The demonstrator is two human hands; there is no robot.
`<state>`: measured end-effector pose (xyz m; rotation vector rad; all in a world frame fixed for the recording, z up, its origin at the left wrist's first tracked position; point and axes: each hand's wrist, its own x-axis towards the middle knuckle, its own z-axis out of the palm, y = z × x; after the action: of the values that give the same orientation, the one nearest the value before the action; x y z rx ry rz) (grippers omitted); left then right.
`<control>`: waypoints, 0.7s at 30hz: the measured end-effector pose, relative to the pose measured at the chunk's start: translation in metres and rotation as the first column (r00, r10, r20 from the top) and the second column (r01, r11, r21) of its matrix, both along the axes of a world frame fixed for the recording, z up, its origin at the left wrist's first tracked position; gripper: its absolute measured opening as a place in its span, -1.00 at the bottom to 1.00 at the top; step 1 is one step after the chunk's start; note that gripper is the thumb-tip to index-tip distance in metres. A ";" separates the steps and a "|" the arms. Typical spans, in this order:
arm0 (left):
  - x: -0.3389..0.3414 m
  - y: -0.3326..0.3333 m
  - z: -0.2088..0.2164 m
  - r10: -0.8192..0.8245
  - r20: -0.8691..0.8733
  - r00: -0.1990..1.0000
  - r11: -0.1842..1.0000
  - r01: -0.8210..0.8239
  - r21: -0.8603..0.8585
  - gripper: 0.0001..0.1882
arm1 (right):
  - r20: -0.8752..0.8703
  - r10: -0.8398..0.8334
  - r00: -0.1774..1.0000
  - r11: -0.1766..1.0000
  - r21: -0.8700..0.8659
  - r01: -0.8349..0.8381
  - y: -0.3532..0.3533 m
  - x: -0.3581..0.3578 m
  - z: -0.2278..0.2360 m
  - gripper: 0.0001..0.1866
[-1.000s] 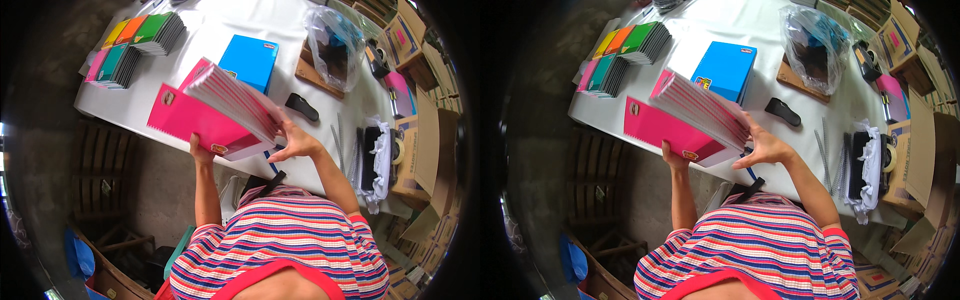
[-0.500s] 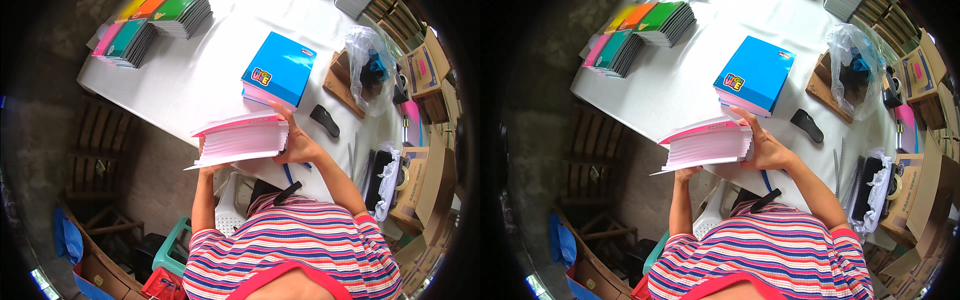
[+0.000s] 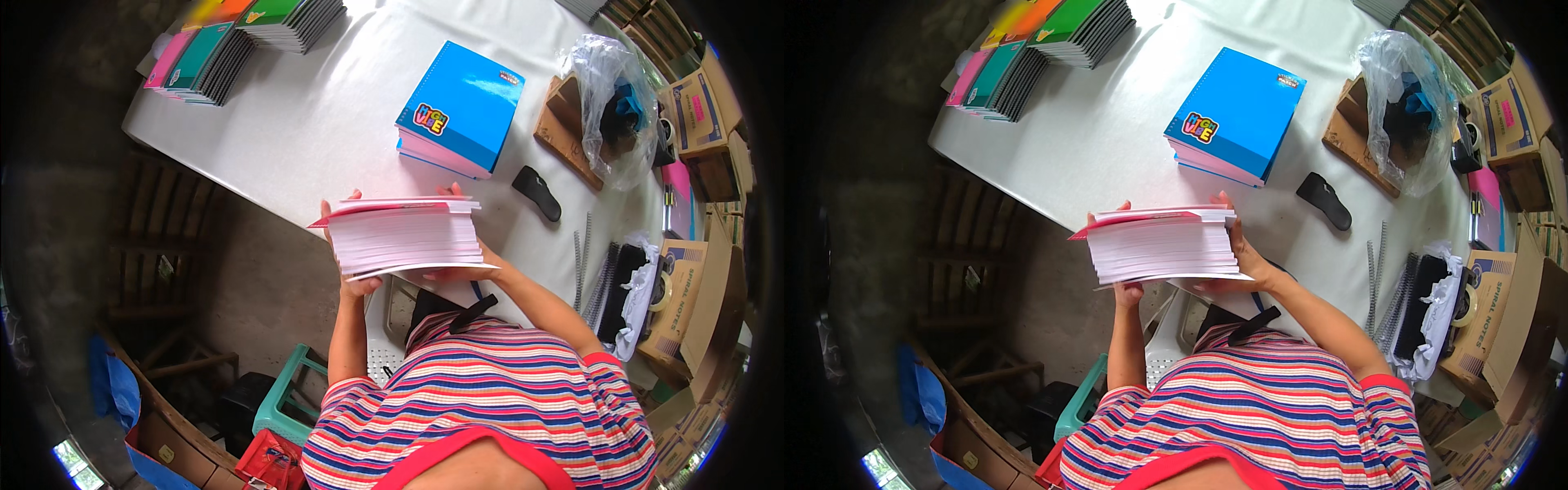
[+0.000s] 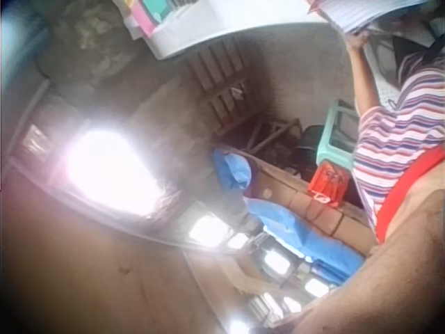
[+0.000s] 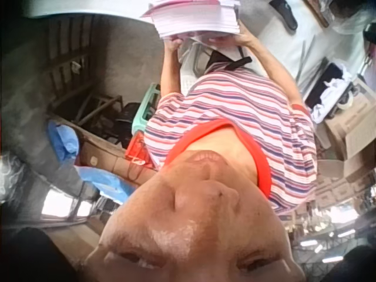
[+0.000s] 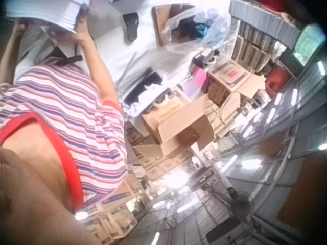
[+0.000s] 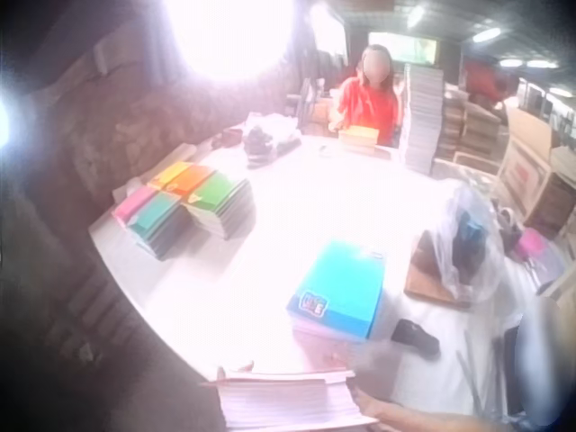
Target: The person uses pliers to trim excess spiral binding from a stack of green spiral notebooks. After trimming, the person places the notebooks on the table and then retrieves several stacks of pink and red spiral notebooks from a cardboard box, arranging them on the table.
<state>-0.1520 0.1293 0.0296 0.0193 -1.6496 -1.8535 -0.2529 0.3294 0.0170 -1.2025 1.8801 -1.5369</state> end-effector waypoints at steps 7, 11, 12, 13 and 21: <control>0.001 -0.019 0.033 -0.003 0.010 1.000 0.971 0.005 -0.239 0.53 | -0.110 -0.026 0.994 0.998 -0.060 0.020 -0.004 0.003 0.020 0.52; 0.012 -0.020 0.020 -0.101 0.099 0.990 0.983 0.115 -0.144 0.56 | 0.042 0.011 0.999 0.998 -0.063 -0.008 -0.004 0.006 0.012 0.49; 0.014 -0.021 0.016 -0.157 0.149 0.976 0.974 0.179 -0.143 0.56 | 0.015 0.022 1.000 0.998 -0.054 -0.021 -0.003 0.008 0.009 0.48; 0.012 -0.021 0.012 -0.146 0.038 0.989 0.971 0.151 -0.184 0.36 | 0.026 0.046 0.999 0.998 0.030 -0.046 0.001 0.008 0.006 0.44; 0.036 -0.026 -0.082 -0.236 0.349 0.907 0.922 0.096 0.374 -0.22 | -0.264 -0.026 0.964 0.997 0.066 0.045 -0.007 0.006 0.000 0.09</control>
<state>-0.1159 0.1038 -0.0520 0.4366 -1.5847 -2.3797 -0.2467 0.3227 0.0172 -1.4049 2.1155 -1.3693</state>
